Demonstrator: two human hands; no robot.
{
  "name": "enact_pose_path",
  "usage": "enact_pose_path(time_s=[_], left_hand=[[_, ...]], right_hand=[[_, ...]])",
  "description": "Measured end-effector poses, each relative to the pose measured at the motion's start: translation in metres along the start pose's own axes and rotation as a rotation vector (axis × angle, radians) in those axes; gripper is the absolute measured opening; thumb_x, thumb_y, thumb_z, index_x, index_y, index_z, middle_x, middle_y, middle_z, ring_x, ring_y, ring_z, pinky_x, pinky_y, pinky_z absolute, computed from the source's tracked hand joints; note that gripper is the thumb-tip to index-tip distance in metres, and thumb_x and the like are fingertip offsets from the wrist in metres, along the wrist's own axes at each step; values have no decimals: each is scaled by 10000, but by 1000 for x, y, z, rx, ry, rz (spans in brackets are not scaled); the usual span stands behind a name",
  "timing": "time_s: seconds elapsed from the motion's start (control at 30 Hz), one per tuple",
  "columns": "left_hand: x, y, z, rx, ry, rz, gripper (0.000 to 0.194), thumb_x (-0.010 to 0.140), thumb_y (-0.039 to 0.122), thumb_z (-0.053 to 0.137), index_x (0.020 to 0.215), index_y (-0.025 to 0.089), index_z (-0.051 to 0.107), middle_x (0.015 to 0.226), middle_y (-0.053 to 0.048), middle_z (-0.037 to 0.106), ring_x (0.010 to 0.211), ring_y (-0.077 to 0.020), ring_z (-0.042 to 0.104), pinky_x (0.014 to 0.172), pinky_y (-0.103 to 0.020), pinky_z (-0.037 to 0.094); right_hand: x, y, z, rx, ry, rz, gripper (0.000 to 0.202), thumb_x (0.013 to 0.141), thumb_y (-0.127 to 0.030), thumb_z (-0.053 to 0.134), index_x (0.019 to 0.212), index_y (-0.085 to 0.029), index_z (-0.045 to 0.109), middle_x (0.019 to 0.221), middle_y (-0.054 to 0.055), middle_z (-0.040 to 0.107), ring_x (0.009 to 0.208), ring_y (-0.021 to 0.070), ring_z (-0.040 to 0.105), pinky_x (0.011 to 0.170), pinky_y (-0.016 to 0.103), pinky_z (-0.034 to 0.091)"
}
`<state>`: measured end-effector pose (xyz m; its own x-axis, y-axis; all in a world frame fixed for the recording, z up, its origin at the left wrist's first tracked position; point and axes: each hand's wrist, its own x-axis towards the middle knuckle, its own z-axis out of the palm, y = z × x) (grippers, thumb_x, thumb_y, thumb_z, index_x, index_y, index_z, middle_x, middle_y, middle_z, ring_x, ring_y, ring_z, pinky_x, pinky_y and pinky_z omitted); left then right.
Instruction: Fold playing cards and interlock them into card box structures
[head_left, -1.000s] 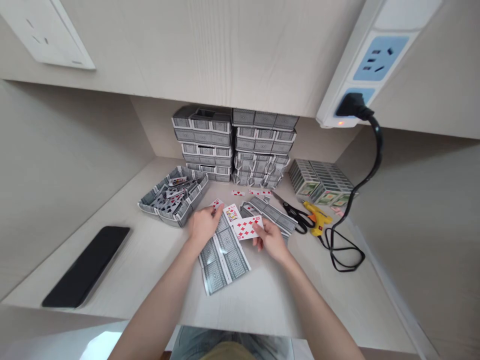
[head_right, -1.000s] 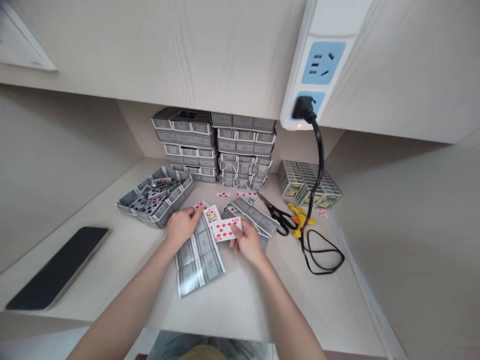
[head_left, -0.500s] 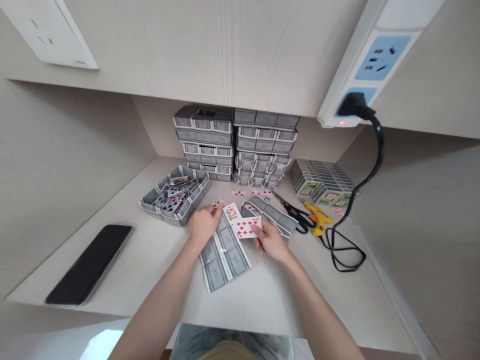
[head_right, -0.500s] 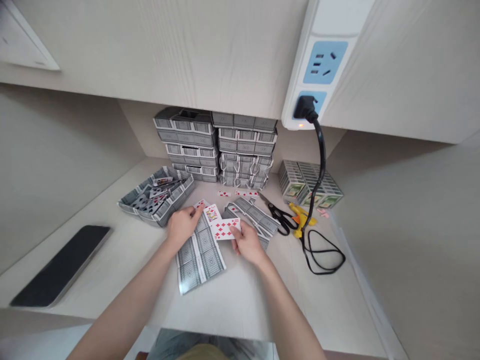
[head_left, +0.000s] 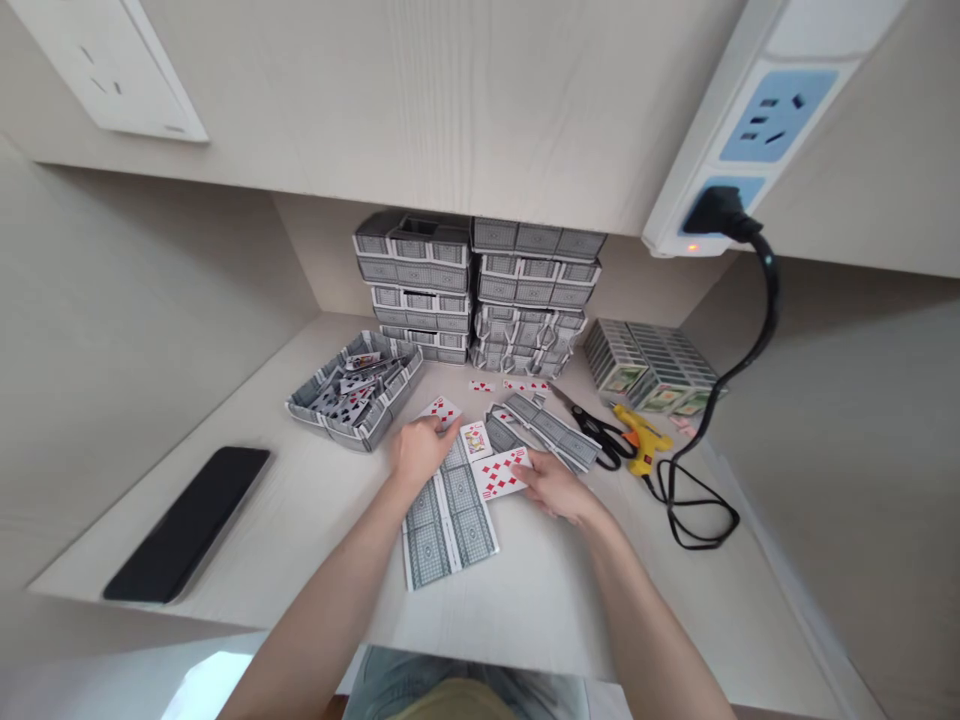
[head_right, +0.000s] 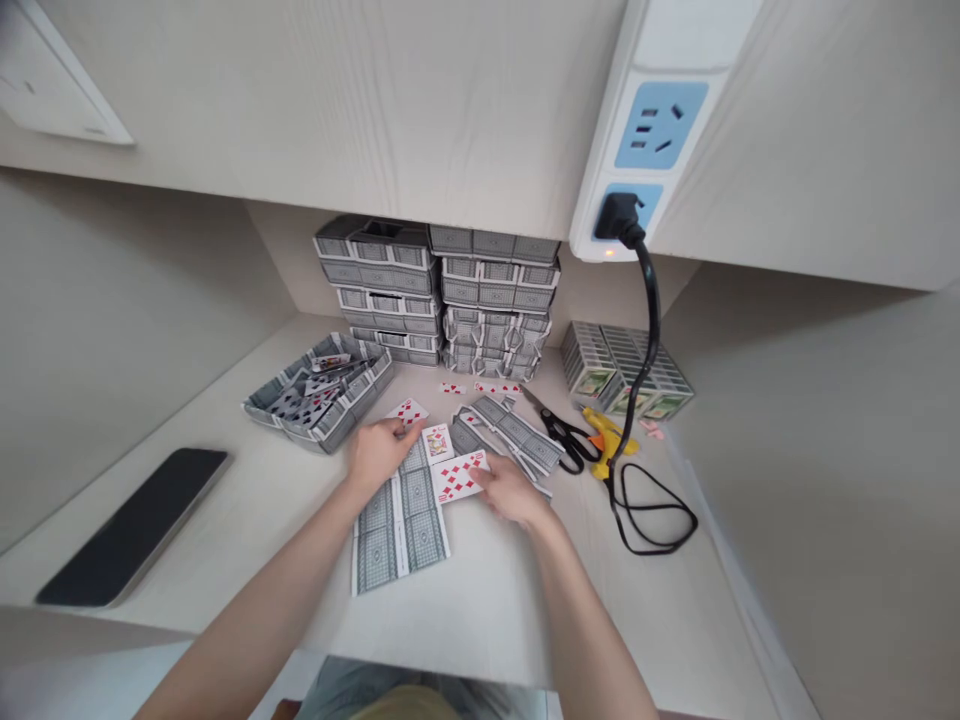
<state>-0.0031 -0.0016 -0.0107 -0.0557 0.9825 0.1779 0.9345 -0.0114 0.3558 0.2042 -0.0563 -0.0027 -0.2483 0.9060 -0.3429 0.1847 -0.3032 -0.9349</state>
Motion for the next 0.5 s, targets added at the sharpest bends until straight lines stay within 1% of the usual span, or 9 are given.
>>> enact_pose_path(time_s=[0.17, 0.3, 0.5], left_hand=[[2, -1, -1, -60, 7, -7, 536, 771, 601, 325, 623, 188, 634, 661, -57, 656, 641, -162, 591, 554, -240, 325], [2, -2, 0, -63, 16, 6, 545, 771, 607, 322, 615, 185, 629, 646, -54, 647, 626, -157, 581, 550, -239, 309], [2, -3, 2, -78, 46, 11, 547, 764, 615, 335, 585, 178, 612, 611, -46, 634, 599, -146, 571, 528, -238, 285]], right_hand=[[-1, -1, -1, 16, -38, 27, 218, 733, -401, 544, 759, -188, 510, 398, -112, 327, 284, 35, 211, 252, 151, 147], [-3, -5, -1, 49, -55, 21, 233, 734, -413, 546, 763, -187, 495, 413, -113, 314, 298, 32, 205, 254, 144, 130], [-2, -6, -2, 49, -89, 49, 259, 730, -421, 560, 794, -178, 499, 429, -111, 308, 310, 29, 216, 258, 145, 117]])
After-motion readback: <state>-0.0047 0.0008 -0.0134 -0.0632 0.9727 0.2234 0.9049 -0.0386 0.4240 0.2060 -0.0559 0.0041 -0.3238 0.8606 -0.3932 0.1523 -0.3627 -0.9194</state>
